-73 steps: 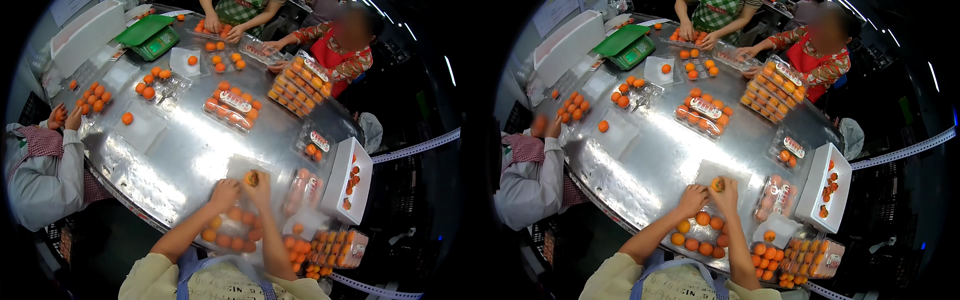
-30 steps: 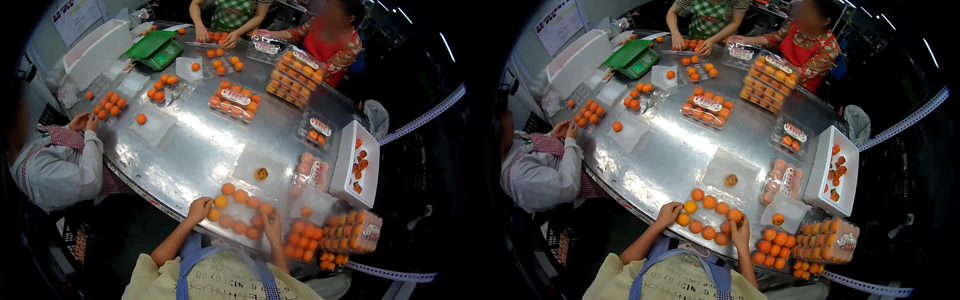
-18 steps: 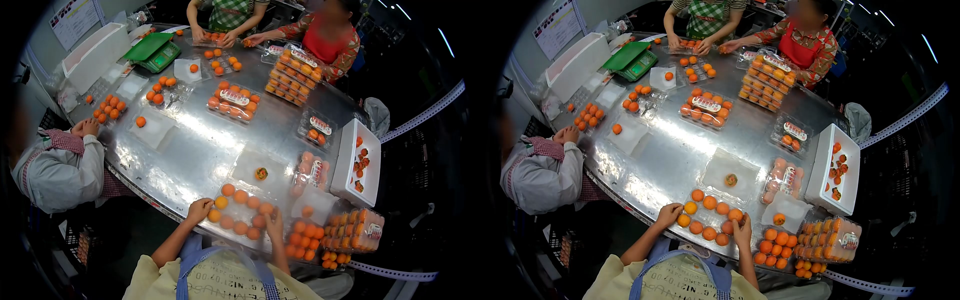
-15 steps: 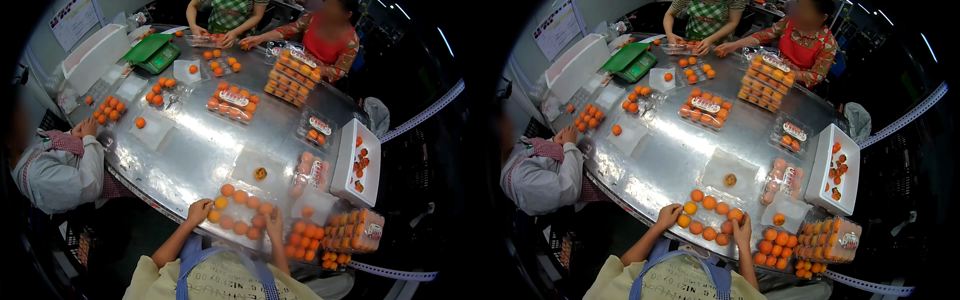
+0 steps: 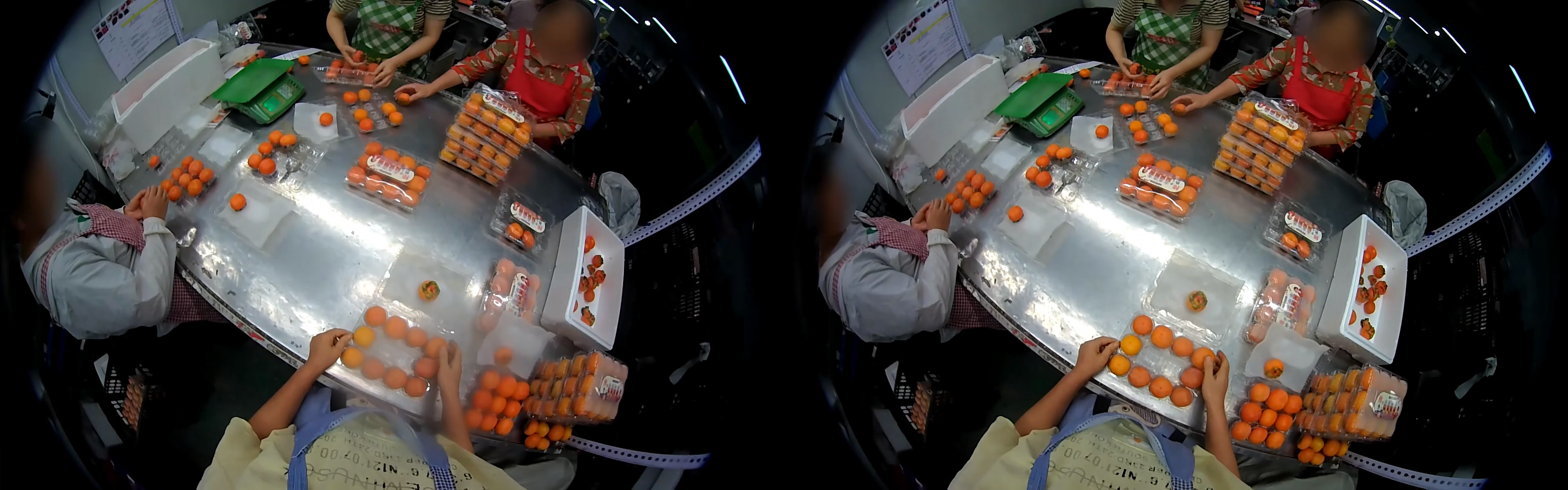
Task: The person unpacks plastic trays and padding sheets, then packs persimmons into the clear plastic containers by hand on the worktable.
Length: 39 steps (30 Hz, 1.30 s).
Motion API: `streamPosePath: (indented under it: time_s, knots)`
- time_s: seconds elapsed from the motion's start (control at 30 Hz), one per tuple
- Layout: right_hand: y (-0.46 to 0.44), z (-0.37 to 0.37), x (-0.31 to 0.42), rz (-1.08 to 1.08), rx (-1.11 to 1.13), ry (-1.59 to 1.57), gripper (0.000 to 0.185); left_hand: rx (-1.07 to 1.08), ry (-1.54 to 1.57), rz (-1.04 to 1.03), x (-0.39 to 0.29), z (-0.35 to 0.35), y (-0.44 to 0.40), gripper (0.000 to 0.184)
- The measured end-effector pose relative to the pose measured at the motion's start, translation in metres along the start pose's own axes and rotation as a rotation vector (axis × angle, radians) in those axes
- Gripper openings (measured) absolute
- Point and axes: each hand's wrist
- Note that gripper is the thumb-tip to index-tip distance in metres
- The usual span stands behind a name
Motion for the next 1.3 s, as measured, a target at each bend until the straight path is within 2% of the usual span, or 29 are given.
streamPosePath:
  time_s: [0.63,0.87,0.97,1.13,1.27,1.3]
  knots:
    - [-0.005,0.002,0.001,0.024,0.022,0.136,0.045,-0.015,0.064,-0.003,0.012,-0.004,0.0,0.022]
    - [-0.021,0.002,-0.023,0.017,0.056,0.19,0.048,-0.013,0.074,-0.002,0.018,-0.005,-0.001,0.023]
    - [-0.016,0.002,-0.003,-0.015,0.048,0.236,0.052,0.021,0.143,0.079,0.023,-0.007,-0.002,0.024]
    - [-0.002,0.009,0.015,-0.054,0.072,0.243,0.055,-0.013,0.158,0.022,0.009,-0.005,-0.002,0.024]
    - [0.022,0.012,0.042,0.338,-0.1,0.406,0.048,0.0,0.131,0.066,0.009,-0.003,-0.002,0.024]
    - [0.025,0.013,0.049,0.364,-0.103,0.423,0.047,-0.007,0.132,0.063,0.008,-0.003,-0.002,0.024]
Point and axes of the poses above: each hand's wrist, its own y-axis away from the middle knuckle, its own z-axis out of the back of the hand, x = y × z, and after that the axes turned 11 degrees about -z, right-handed
